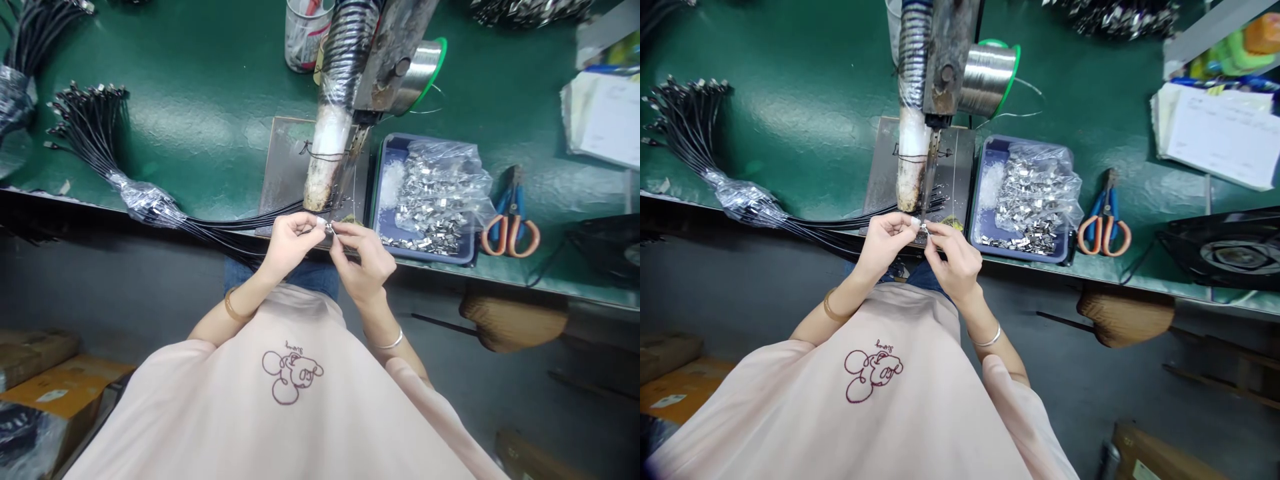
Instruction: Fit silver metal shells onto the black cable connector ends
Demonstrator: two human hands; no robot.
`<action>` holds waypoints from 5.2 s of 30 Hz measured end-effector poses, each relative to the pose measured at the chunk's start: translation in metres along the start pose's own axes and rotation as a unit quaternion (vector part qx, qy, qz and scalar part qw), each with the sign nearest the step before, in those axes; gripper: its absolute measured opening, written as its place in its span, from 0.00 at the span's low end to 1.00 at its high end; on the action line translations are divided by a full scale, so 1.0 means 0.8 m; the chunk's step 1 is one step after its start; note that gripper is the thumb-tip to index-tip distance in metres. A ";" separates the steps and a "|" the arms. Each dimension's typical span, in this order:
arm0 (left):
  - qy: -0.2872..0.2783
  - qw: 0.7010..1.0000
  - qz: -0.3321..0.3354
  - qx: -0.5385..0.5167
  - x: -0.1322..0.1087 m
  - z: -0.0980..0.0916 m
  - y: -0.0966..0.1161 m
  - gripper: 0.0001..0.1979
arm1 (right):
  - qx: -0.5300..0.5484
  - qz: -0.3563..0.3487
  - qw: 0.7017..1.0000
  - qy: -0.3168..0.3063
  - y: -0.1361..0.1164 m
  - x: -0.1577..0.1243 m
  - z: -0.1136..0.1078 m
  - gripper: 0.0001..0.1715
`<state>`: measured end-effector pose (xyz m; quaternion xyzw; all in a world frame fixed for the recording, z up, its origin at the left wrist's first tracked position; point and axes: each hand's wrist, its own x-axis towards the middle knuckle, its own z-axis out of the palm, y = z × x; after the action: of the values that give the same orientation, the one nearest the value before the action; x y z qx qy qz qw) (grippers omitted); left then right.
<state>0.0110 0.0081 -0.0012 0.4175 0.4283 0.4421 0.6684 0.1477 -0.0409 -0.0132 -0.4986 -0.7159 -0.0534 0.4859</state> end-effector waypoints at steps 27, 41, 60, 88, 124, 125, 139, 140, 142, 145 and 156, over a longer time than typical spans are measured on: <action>0.013 0.997 0.025 0.069 -0.002 0.003 0.006 0.05 | -0.015 0.018 1.000 -0.018 -0.003 0.006 -0.002 0.09; 0.009 0.997 0.039 0.068 -0.004 0.004 0.007 0.08 | -0.033 0.018 0.999 -0.020 -0.007 0.008 -0.005 0.09; 0.004 0.990 0.063 0.124 -0.009 0.003 0.006 0.06 | -0.030 0.020 0.999 -0.025 -0.007 0.011 -0.003 0.10; -0.027 0.988 0.066 0.137 -0.017 -0.007 -0.002 0.10 | 0.098 0.155 0.980 -0.079 -0.005 0.012 -0.012 0.06; -0.076 0.993 0.073 0.048 -0.009 -0.009 -0.008 0.24 | 0.000 0.072 0.997 -0.004 -0.009 0.007 0.002 0.08; -0.076 0.993 0.073 0.054 -0.010 -0.009 -0.006 0.24 | 0.003 0.075 0.997 -0.004 -0.009 0.008 0.002 0.08; -0.094 0.995 0.011 0.036 -0.011 -0.013 -0.003 0.25 | 0.025 0.074 0.996 -0.040 -0.010 0.003 -0.005 0.09; -0.095 0.995 0.006 0.030 -0.011 -0.013 -0.003 0.26 | 0.041 0.090 0.994 -0.049 -0.012 0.004 -0.009 0.08; -0.106 0.994 -0.011 0.020 -0.012 -0.014 0.000 0.26 | 0.088 0.149 0.982 -0.069 -0.015 0.007 -0.021 0.06; -0.180 0.981 -0.069 0.027 -0.014 -0.022 0.008 0.25 | 0.121 0.226 0.966 -0.008 -0.015 0.010 -0.046 0.06; -0.342 0.929 -0.123 0.061 -0.020 -0.027 0.014 0.20 | -0.099 0.253 0.946 -0.176 0.105 0.018 -0.066 0.12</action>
<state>-0.0162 -0.0004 0.0066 0.5273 0.2475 0.1596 0.7970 0.2457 -0.0190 -0.0090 -0.7100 -0.6319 0.0893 0.2977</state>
